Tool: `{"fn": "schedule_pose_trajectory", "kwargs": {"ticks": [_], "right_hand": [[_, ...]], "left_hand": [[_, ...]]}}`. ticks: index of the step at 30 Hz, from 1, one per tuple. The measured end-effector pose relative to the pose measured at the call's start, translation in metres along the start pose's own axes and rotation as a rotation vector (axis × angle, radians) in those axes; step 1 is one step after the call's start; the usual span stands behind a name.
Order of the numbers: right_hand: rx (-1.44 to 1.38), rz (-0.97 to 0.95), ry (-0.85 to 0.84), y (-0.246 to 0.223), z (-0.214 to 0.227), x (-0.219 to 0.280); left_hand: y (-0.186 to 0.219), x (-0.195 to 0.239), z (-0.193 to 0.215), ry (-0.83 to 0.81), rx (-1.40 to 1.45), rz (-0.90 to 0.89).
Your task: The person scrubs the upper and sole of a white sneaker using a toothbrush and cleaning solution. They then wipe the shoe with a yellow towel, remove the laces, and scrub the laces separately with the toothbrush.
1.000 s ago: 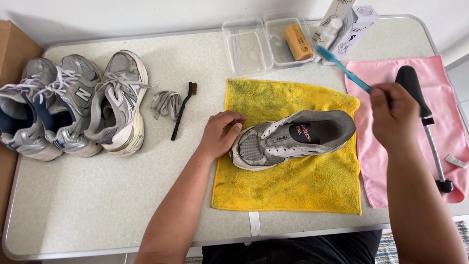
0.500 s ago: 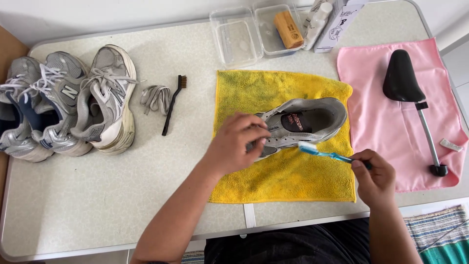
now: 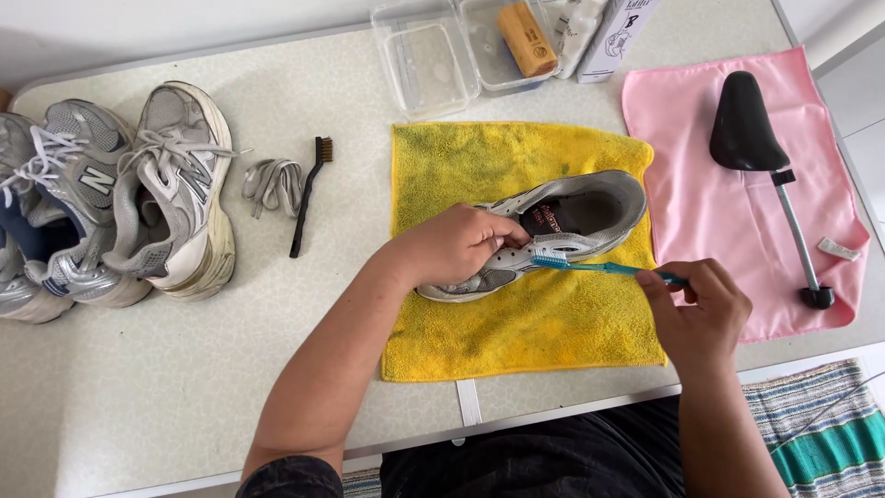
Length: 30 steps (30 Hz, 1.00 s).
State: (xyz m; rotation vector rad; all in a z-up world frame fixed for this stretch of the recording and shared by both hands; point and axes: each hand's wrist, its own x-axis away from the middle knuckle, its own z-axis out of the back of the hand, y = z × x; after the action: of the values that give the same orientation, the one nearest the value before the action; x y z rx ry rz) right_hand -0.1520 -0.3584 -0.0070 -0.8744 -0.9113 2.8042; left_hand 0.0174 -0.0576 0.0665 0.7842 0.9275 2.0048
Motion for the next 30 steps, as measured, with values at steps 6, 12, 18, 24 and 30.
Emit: {"fn": "schedule_pose_trajectory", "kwargs": {"ticks": [6, 12, 18, 24, 30], "right_hand": [[0.071, 0.076, -0.019, -0.015, -0.001, 0.001], [0.08, 0.145, -0.047, -0.032, -0.01, 0.001], [0.199, 0.167, 0.069, -0.015, 0.009, -0.005], [0.243, 0.177, 0.032, -0.02, 0.015, -0.009], [0.241, 0.27, -0.079, -0.06, 0.002, -0.007]], "left_hand": [[-0.006, 0.001, 0.004, -0.035, 0.185, 0.042], [-0.023, -0.005, -0.001, 0.006, 0.281, -0.054], [-0.031, -0.005, -0.006, 0.033, 0.319, 0.021], [-0.033, -0.005, -0.008, -0.046, 0.626, -0.04], [-0.032, -0.007, -0.008, -0.055, 0.637, 0.014]]}}
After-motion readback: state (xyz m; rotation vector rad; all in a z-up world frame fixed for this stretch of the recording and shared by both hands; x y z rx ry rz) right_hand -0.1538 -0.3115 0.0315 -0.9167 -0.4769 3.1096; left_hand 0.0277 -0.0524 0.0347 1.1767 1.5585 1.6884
